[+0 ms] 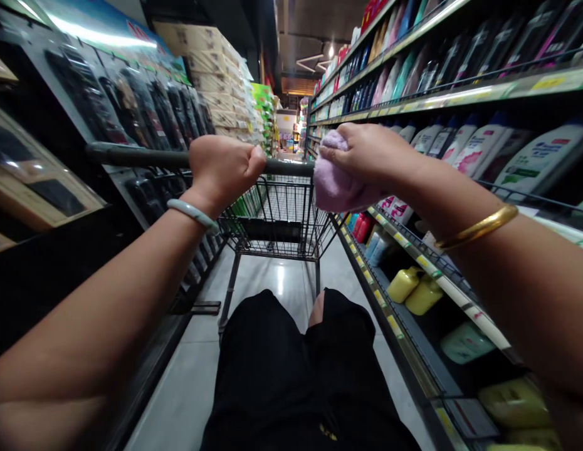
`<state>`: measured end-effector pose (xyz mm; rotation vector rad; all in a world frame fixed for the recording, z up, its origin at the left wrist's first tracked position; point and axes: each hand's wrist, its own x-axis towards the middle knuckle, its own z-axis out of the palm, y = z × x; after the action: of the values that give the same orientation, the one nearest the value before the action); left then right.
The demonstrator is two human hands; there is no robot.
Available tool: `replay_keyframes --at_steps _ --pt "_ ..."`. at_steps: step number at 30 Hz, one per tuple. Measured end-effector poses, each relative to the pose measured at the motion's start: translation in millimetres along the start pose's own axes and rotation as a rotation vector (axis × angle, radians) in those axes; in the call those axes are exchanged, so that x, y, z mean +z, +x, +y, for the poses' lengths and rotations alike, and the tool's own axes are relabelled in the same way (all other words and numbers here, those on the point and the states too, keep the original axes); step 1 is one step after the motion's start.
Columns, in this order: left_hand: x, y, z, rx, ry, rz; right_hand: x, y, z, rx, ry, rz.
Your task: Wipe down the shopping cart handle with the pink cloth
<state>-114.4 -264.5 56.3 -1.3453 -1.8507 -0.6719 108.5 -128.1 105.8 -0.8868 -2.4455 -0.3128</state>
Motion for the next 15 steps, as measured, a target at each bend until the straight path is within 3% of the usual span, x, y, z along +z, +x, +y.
replay_keyframes --at_steps 4,8,12,15 --pt "3.8 3 16 0.025 0.039 -0.006 4 0 12 0.071 -0.052 -0.008" --pt "14.7 10 24 0.062 -0.065 0.0 12 8 28 0.129 -0.052 0.003" --pt "29.3 21 19 0.053 -0.157 -0.005 20 16 32 0.144 -0.091 0.006" --pt "39.1 28 8 0.021 -0.191 -0.016 25 15 17 0.15 -0.108 0.049"
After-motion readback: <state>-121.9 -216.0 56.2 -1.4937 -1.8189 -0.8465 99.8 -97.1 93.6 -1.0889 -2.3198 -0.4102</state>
